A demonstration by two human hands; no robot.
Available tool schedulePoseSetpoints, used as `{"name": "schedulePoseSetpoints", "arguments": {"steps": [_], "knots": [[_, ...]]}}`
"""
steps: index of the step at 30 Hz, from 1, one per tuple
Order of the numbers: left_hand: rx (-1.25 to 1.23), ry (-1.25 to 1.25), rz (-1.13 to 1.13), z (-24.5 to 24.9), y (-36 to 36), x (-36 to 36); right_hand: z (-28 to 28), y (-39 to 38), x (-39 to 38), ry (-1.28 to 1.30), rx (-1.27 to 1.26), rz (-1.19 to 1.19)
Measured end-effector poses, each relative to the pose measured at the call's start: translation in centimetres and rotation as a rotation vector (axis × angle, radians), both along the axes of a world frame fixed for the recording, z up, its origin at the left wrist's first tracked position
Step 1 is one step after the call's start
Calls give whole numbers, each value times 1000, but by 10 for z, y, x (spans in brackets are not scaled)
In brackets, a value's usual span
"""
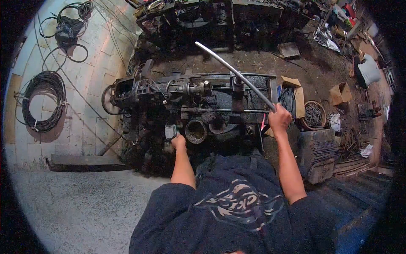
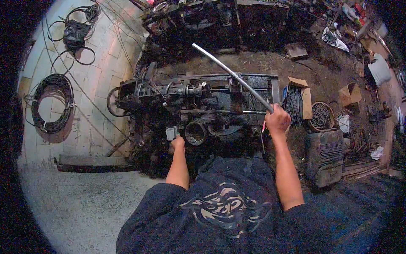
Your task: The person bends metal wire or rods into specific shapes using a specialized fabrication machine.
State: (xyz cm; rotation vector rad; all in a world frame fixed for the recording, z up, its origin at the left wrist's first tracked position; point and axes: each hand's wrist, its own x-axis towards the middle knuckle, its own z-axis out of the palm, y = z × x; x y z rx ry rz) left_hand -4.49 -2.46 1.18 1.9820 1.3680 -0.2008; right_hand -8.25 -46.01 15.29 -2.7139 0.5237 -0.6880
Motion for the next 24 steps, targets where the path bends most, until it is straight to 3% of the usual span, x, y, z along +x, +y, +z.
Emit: {"name": "schedulePoseSetpoints", "arguments": {"steps": [2,8,11,14,15,17,20,24], "knots": [[-36,110,57,58,-28,2,1,0,-1,1,-6,22],[-12,154,48,54,-27,5,0,1,0,1,-6,-22],[77,177,-40,-17,9,11,-7,-3,1,-38,-19,25],[-62,30,12,22,-10,2,-8,-3,1,-30,-34,2],[-61,30,12,15,-6,4,-8,-2,0,-30,-33,2],[-3,129,-13,-4,4,11,-6,-2,1,-39,-35,-6],[8,219,12,40,-19,13,-8,-3,1,-53,-19,15],[24,225,13,33,-16,11,-10,-4,1,-58,-5,12]]}}
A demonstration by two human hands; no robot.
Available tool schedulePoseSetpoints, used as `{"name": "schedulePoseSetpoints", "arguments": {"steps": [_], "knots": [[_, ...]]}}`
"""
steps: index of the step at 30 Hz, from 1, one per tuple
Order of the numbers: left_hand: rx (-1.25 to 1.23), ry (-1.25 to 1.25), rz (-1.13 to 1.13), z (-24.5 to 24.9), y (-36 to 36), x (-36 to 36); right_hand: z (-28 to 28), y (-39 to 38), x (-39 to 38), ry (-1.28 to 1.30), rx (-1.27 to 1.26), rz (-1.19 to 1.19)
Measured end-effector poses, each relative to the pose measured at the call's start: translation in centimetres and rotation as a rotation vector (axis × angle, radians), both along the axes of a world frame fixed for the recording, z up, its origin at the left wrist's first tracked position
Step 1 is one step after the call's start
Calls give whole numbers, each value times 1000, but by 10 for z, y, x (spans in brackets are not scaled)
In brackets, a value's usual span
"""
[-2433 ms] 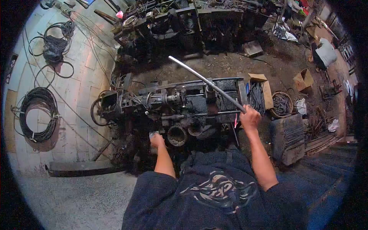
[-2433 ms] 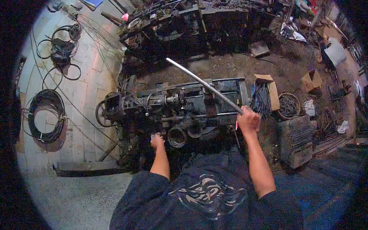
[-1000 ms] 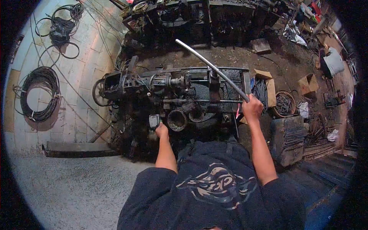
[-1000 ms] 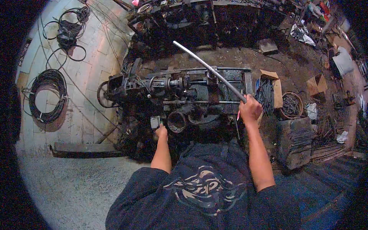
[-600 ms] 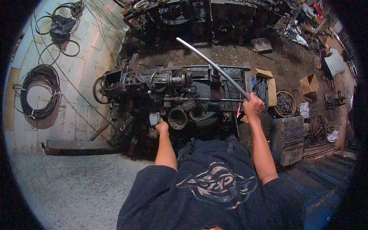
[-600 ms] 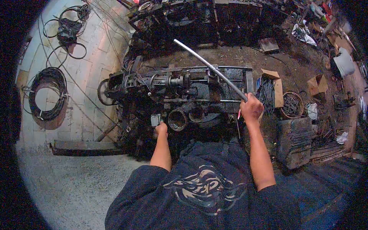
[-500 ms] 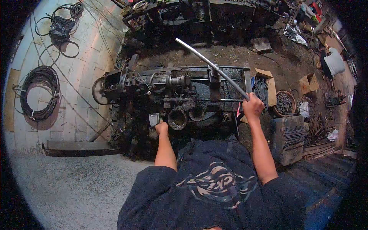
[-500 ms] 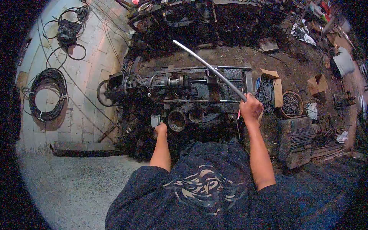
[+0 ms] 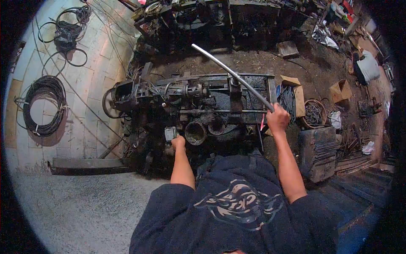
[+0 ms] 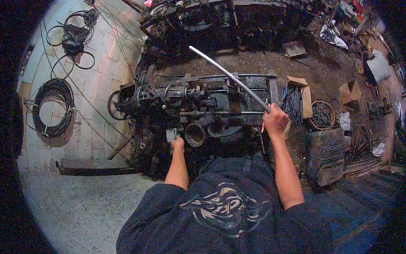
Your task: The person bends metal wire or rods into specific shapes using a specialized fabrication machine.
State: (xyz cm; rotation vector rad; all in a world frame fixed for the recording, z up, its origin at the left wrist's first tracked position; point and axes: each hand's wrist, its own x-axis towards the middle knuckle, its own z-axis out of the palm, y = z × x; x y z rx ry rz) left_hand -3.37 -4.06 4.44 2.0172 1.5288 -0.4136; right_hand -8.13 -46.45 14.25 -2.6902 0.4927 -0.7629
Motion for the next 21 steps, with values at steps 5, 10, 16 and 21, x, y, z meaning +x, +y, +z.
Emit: {"name": "schedulePoseSetpoints", "arguments": {"steps": [5,10,16,21], "knots": [[-19,-5,-22,6,-1,0,-3,0,2,25,-8,-13],[-78,-57,-61,-24,17,-1,-2,2,0,45,-9,-19],[-141,-54,-23,-14,16,-1,-5,0,1,32,-14,-17],[-120,-111,1,-41,27,0,-5,0,2,-1,-24,4]]}}
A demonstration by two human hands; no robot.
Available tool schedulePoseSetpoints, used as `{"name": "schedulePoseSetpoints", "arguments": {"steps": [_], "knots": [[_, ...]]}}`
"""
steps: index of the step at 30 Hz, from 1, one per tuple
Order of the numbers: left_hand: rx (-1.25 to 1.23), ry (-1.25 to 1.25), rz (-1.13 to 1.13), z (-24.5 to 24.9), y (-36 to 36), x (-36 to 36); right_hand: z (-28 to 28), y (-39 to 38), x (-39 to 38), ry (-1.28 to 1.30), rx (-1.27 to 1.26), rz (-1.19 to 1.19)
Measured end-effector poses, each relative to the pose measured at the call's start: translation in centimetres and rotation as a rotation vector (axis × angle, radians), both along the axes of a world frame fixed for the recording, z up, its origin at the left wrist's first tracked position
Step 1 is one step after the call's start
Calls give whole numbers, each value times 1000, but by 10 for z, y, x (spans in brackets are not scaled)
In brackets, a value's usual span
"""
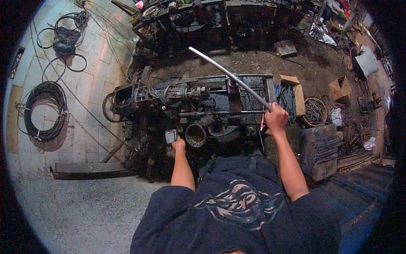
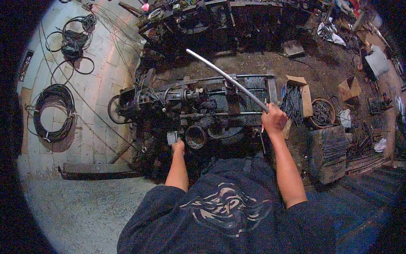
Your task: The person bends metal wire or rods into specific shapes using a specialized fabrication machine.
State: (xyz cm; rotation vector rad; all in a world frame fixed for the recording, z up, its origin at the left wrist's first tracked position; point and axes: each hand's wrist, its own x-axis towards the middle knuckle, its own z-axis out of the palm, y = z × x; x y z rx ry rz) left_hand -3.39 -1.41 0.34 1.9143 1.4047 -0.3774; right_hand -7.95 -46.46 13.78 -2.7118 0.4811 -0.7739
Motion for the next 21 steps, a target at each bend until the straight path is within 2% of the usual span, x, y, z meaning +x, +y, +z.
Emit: {"name": "schedulePoseSetpoints", "arguments": {"steps": [2,5,8,11,15,17,21], "knots": [[-10,15,8,-10,5,0,0,0,0,43,9,-11],[93,34,-60,20,-12,-2,5,2,-1,59,-13,-3],[-27,52,3,-20,11,2,4,1,-1,54,3,18],[-36,5,-2,1,0,-2,3,2,-1,60,8,-3],[75,35,-42,-12,7,-2,3,4,-1,55,2,-18],[-23,10,37,3,-1,-3,1,3,0,78,-2,-46],[27,-34,-24,-22,11,-3,0,1,0,29,19,-20]]}}
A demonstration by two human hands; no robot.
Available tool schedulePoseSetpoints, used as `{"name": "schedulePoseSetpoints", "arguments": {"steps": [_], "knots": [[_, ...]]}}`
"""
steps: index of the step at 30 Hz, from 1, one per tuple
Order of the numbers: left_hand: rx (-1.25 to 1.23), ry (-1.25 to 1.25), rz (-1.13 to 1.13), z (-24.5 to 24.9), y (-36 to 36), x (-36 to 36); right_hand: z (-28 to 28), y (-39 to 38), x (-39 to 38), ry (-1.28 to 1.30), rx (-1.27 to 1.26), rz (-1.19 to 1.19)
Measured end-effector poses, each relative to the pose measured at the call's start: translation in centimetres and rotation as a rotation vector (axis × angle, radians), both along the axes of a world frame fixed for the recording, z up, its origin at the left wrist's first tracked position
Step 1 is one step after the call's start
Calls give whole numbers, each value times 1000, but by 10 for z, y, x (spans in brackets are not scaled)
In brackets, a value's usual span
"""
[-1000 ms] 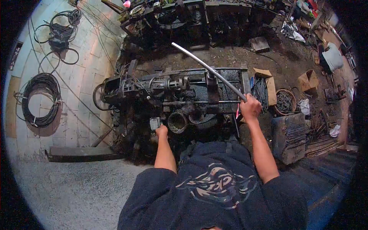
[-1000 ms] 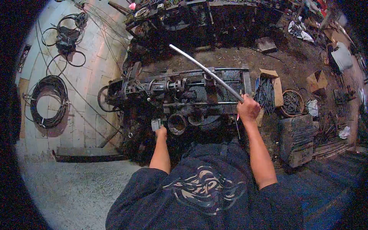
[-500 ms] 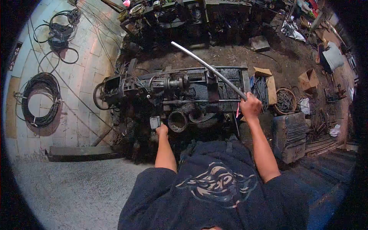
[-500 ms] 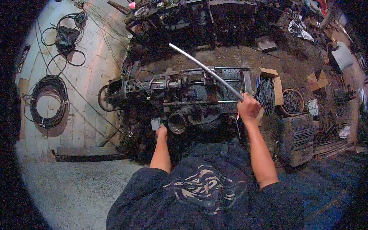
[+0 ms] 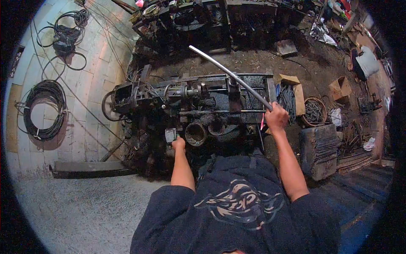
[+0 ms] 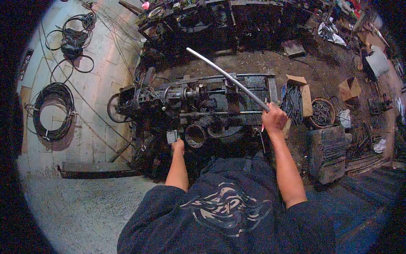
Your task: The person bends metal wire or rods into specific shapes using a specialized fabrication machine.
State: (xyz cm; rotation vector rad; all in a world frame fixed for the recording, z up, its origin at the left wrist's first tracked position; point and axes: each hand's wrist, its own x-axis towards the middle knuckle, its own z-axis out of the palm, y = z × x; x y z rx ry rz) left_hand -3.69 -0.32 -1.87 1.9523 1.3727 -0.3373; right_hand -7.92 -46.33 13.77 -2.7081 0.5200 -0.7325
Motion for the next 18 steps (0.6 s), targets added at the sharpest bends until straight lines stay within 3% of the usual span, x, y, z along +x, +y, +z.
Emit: {"name": "schedulePoseSetpoints", "arguments": {"steps": [2,15,18], "knots": [[-46,6,74,-26,12,2,4,2,0,44,-2,-27],[61,70,-32,33,-16,-2,10,6,-2,32,21,20],[-55,105,-40,30,-12,1,12,6,-1,12,9,21]]}}
